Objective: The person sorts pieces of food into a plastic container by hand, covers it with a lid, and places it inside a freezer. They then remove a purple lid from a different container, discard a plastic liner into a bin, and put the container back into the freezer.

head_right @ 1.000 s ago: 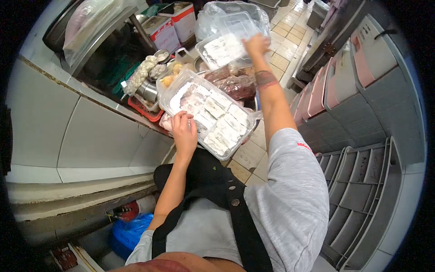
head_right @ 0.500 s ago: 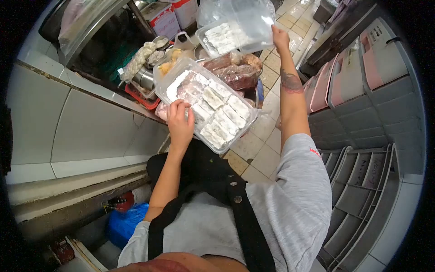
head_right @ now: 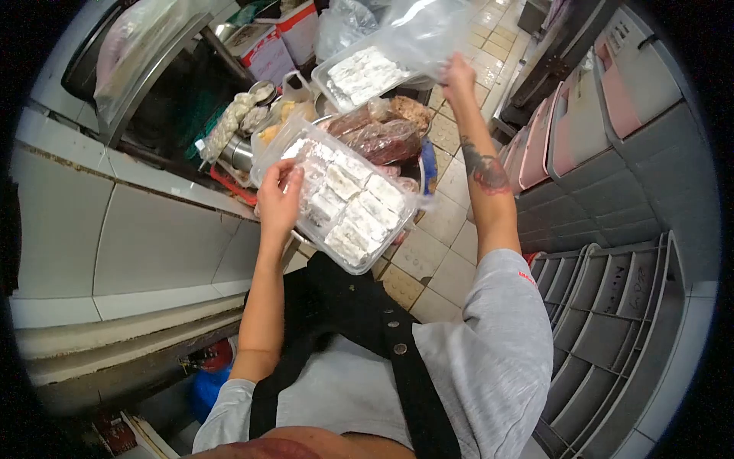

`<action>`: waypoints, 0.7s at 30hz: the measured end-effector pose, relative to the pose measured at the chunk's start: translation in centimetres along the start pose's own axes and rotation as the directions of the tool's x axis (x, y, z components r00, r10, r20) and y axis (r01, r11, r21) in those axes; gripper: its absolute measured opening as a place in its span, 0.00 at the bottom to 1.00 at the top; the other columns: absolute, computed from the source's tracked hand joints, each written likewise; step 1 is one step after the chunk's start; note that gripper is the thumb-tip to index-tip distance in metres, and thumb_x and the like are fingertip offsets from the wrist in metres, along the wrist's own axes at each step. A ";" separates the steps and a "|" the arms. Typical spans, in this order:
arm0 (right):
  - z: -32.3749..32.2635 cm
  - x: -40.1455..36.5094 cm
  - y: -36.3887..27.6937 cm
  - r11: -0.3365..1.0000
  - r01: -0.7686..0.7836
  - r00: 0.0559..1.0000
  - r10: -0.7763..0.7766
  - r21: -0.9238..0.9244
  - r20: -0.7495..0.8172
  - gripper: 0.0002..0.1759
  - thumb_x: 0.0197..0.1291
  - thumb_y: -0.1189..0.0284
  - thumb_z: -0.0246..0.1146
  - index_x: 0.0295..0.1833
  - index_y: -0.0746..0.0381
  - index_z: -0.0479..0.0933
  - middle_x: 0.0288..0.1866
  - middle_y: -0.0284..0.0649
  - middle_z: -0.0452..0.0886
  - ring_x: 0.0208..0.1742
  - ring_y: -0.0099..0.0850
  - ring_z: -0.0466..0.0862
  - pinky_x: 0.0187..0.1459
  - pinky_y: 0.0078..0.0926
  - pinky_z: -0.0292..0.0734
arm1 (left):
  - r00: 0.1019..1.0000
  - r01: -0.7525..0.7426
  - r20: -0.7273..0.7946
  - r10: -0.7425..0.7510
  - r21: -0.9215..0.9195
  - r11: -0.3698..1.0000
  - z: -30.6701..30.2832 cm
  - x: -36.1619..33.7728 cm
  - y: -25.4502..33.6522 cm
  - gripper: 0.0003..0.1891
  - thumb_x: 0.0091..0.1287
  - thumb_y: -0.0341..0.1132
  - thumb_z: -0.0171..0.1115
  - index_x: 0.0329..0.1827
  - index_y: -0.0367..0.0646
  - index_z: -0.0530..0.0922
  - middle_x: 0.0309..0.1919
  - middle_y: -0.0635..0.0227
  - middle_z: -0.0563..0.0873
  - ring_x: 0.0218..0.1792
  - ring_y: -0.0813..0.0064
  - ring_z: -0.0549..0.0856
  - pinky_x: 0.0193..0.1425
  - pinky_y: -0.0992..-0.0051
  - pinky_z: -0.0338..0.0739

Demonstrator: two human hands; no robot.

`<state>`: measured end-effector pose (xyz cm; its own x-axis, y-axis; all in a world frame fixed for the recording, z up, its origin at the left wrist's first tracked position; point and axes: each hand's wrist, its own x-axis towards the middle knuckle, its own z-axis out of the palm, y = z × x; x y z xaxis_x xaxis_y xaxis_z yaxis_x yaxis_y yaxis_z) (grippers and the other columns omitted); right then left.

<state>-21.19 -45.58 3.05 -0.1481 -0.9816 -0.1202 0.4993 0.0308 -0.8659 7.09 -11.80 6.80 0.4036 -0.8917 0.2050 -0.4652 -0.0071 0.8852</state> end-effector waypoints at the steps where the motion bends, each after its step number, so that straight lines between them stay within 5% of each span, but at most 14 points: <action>1: 1.7 -2.5 -0.4 0.993 0.042 0.995 -0.031 -0.113 0.094 0.16 0.69 0.62 0.54 0.41 0.65 0.74 0.27 0.37 0.75 0.20 0.21 0.69 0.17 0.19 0.62 | 0.999 0.026 0.046 -0.020 -0.136 0.990 0.7 1.2 -1.0 0.20 0.66 0.37 0.62 0.55 0.31 0.73 0.53 0.51 0.79 0.52 0.64 0.80 0.56 0.69 0.74; 5: 8.1 -7.7 0.4 0.922 0.025 0.915 0.134 -0.385 0.380 0.14 0.66 0.63 0.57 0.44 0.63 0.77 0.25 0.34 0.75 0.19 0.21 0.69 0.19 0.19 0.65 | 0.998 0.058 -0.005 -0.066 -0.403 0.913 2.7 6.2 -0.5 0.28 0.67 0.40 0.62 0.63 0.30 0.65 0.53 0.54 0.79 0.53 0.67 0.79 0.59 0.70 0.73; 8: 11.5 -11.7 2.7 0.833 0.109 0.808 0.244 -0.543 0.537 0.20 0.65 0.56 0.58 0.44 0.64 0.80 0.26 0.34 0.76 0.26 0.22 0.74 0.27 0.19 0.68 | 0.960 0.215 0.064 -0.274 -0.795 0.567 2.7 9.0 -0.6 0.25 0.67 0.38 0.62 0.61 0.31 0.67 0.52 0.56 0.79 0.49 0.69 0.80 0.54 0.70 0.76; 9: 12.4 -12.8 3.3 0.824 0.113 0.773 0.278 -0.555 0.570 0.22 0.66 0.55 0.57 0.45 0.64 0.80 0.26 0.34 0.77 0.26 0.22 0.74 0.27 0.20 0.69 | 0.979 0.118 -0.016 -0.203 -0.768 0.629 2.3 8.4 2.1 0.19 0.67 0.34 0.61 0.56 0.32 0.70 0.49 0.59 0.80 0.45 0.70 0.82 0.48 0.72 0.78; 12: 13.1 -10.1 7.6 0.900 0.105 0.725 0.222 -0.423 0.652 0.26 0.66 0.51 0.55 0.41 0.66 0.82 0.32 0.39 0.82 0.26 0.28 0.78 0.30 0.24 0.74 | 0.969 0.066 -0.121 -0.213 -0.710 0.701 1.6 9.5 -2.8 0.13 0.68 0.30 0.57 0.52 0.33 0.72 0.44 0.62 0.81 0.41 0.72 0.82 0.45 0.72 0.79; 14: 13.2 -4.5 8.4 0.645 0.344 0.852 0.090 -0.683 0.515 0.30 0.63 0.47 0.57 0.37 0.67 0.82 0.31 0.43 0.83 0.27 0.33 0.81 0.31 0.31 0.76 | 0.943 0.026 -0.205 -0.262 -0.740 0.672 0.9 8.7 -3.2 0.10 0.70 0.28 0.53 0.50 0.32 0.72 0.41 0.62 0.80 0.42 0.72 0.81 0.45 0.72 0.79; 15: 12.8 -2.6 7.2 0.471 0.465 0.868 -0.079 -0.749 0.489 0.39 0.55 0.39 0.59 0.33 0.72 0.81 0.29 0.53 0.83 0.32 0.46 0.83 0.35 0.39 0.77 | 0.928 -0.005 -0.254 -0.271 -0.739 0.674 0.7 8.4 -4.2 0.10 0.70 0.28 0.52 0.50 0.32 0.72 0.41 0.62 0.80 0.41 0.72 0.81 0.45 0.72 0.79; 17: 11.3 2.1 7.9 0.286 0.451 0.874 -0.336 -0.845 0.353 0.44 0.43 0.34 0.65 0.35 0.72 0.81 0.38 0.59 0.83 0.42 0.51 0.84 0.42 0.42 0.78 | 0.887 -0.064 -0.360 -0.289 -0.715 0.696 0.4 7.7 -5.6 0.10 0.71 0.29 0.51 0.50 0.31 0.70 0.41 0.61 0.80 0.41 0.72 0.81 0.45 0.72 0.79; 20: 10.0 3.5 8.7 0.128 0.267 0.956 -0.162 -0.955 0.246 0.49 0.34 0.32 0.68 0.38 0.73 0.80 0.44 0.58 0.82 0.46 0.50 0.83 0.47 0.41 0.77 | 0.817 -0.145 -0.507 -0.275 -0.642 0.753 0.7 6.9 -6.3 0.10 0.72 0.30 0.50 0.50 0.31 0.68 0.42 0.59 0.79 0.41 0.71 0.81 0.45 0.71 0.79; 21: 10.3 3.6 8.4 0.018 0.270 0.961 0.055 -0.963 0.271 0.54 0.29 0.31 0.69 0.45 0.73 0.79 0.48 0.56 0.82 0.51 0.48 0.82 0.50 0.41 0.77 | 0.802 -0.171 -0.540 -0.254 -0.616 0.769 0.9 6.6 -6.2 0.10 0.72 0.30 0.50 0.50 0.32 0.68 0.42 0.59 0.79 0.41 0.70 0.81 0.46 0.71 0.79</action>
<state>-8.69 -50.84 0.35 0.1162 -0.9927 -0.0320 -0.8527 -0.0832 -0.5157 11.89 -18.09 2.30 0.8675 -0.4693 0.1649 0.0584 0.4254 0.9031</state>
